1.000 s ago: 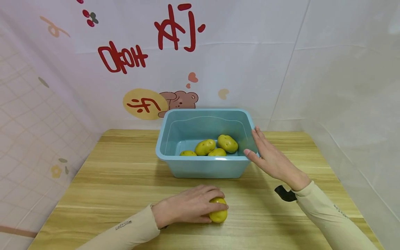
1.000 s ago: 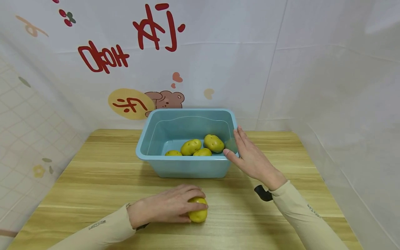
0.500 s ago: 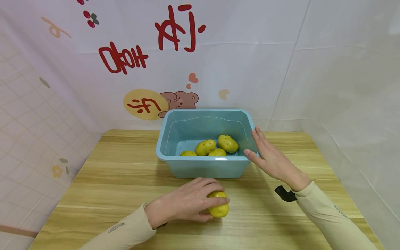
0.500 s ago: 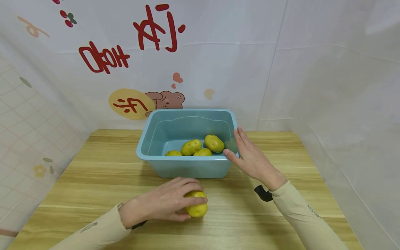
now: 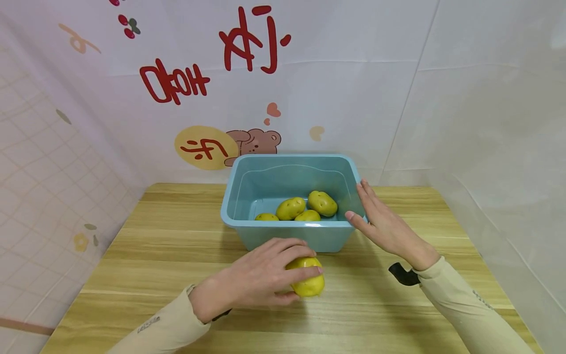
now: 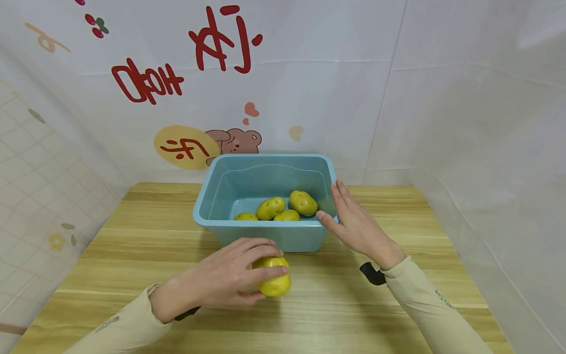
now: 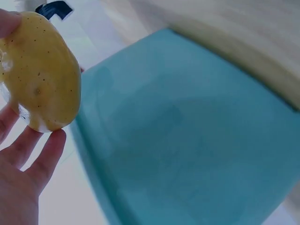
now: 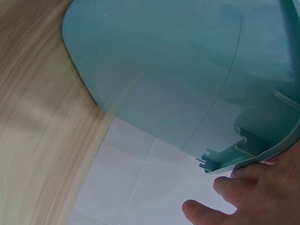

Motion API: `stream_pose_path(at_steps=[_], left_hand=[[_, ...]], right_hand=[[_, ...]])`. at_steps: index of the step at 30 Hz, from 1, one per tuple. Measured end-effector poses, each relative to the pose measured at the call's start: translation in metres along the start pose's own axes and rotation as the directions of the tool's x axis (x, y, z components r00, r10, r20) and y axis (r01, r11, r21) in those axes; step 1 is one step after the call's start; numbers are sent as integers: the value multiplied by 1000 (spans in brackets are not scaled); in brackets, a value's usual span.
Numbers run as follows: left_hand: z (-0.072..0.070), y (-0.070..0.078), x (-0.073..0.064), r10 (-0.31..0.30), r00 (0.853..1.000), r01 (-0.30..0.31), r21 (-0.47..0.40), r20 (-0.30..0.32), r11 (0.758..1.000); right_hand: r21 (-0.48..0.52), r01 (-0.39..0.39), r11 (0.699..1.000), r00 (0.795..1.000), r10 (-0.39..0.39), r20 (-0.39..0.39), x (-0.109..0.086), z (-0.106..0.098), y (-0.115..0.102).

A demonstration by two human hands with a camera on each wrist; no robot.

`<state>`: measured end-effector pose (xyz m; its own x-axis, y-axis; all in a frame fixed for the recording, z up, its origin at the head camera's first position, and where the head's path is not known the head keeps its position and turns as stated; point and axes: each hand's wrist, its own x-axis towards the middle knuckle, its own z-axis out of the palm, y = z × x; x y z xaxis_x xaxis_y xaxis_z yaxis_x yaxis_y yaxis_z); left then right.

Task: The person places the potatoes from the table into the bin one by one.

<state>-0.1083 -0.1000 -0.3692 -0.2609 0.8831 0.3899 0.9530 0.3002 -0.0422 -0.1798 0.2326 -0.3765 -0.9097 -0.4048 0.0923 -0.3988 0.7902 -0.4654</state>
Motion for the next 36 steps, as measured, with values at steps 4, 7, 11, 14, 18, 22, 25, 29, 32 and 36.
stream_pose_path(at_steps=[4,7,11,14,18,22,25,29,32,36], left_hand=[[-12,-5,1,7,999,-4,41,-52,999],[-19,-8,1,19,996,-13,63,-90,998],[-27,-12,1,27,991,-15,91,-132,996],[-34,-15,1,21,988,-6,96,-156,995],[-45,-21,1,3,983,11,74,-182,997],[-54,-30,0,-15,973,28,53,-230,998],[-59,-38,-1,-40,967,51,40,-251,998],[-63,-50,-1,-86,964,93,18,-254,995],[-65,-59,-2,-115,957,121,8,-265,993],[-65,-70,-4,-168,946,176,6,-279,984]], right_hand=[[3,1,1000,1000,-1,1,0,0,0],[2,0,1000,1000,0,3,0,0,0],[-4,-2,1000,1000,2,3,1,0,0],[-3,-5,1000,1000,5,7,1,0,-1],[-6,-7,1000,1000,7,12,1,0,-2],[-4,-6,1000,1000,6,14,0,0,-2],[0,-8,1000,1000,8,16,0,-1,-2],[1,-11,1000,1000,11,15,0,-1,-2],[0,-11,1000,1000,11,14,-1,-1,-2],[1,-7,1000,1000,7,12,-1,-1,-2]])
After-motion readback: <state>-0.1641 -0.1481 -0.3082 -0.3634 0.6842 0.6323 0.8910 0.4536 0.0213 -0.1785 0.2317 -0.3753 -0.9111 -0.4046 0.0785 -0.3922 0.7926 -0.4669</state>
